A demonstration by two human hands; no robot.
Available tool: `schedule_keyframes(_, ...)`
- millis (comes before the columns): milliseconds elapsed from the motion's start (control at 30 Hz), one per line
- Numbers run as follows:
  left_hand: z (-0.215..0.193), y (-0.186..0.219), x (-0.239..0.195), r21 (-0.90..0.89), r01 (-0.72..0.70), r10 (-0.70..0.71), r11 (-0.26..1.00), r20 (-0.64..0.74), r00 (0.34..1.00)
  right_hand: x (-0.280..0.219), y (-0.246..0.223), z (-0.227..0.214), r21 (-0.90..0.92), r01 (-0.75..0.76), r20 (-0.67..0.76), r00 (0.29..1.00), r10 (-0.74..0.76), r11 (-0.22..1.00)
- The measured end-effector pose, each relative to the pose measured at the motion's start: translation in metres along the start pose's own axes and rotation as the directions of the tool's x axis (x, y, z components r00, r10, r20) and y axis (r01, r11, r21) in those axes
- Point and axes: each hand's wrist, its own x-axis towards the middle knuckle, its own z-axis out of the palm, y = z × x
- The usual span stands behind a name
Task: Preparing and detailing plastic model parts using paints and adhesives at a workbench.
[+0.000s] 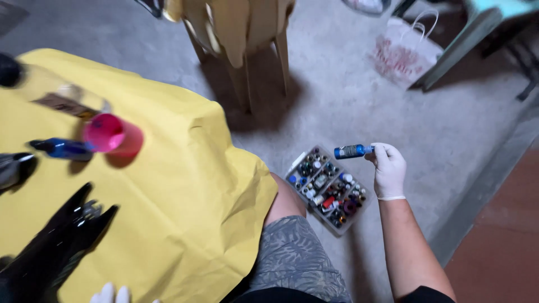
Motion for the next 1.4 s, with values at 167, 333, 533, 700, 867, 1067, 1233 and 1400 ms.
schedule_keyframes(167,-0.04,0.039,0.029,-0.082,0.11,-0.119,0.991,-0.125,0.985,-0.025,-0.105,0.068,0.265,0.146,0.295,0.929,-0.224,0.953)
schedule_keyframes(333,-0.097,0.077,0.071,-0.304,0.05,-0.103,0.951,-0.16,0.982,-0.116,-0.224,0.149,0.539,0.051,0.689,0.547,-0.475,0.84)
schedule_keyframes(533,-0.117,0.117,0.109,-0.827,0.524,-0.241,0.204,0.476,0.846,-0.23,-0.272,0.231,0.487,-0.163,0.873,0.106,-0.476,0.858)
schedule_keyframes(700,-0.106,0.101,0.114,-0.877,0.423,-0.493,-0.228,0.479,0.727,-0.272,-0.273,0.271,0.275,-0.277,0.961,0.042,-0.274,0.921)
schedule_keyframes(867,-0.1,0.084,0.106,-0.896,0.38,-0.558,-0.228,0.44,0.703,-0.294,-0.267,0.282,0.082,-0.279,0.995,0.085,-0.06,0.957)
schedule_keyframes(1067,-0.087,0.077,0.099,-0.877,0.385,-0.498,-0.287,0.48,0.722,-0.305,-0.251,0.285,0.075,-0.29,0.99,0.135,-0.037,0.954)
schedule_keyframes(1233,-0.107,0.069,0.096,-0.762,0.556,-0.449,0.332,0.39,0.804,-0.287,-0.266,0.283,0.094,-0.213,0.972,0.232,-0.043,0.973)
schedule_keyframes(1400,-0.086,0.059,0.078,-0.361,0.087,-0.085,0.929,0.02,0.996,-0.24,-0.268,0.275,0.368,0.141,0.81,0.436,-0.392,0.919)
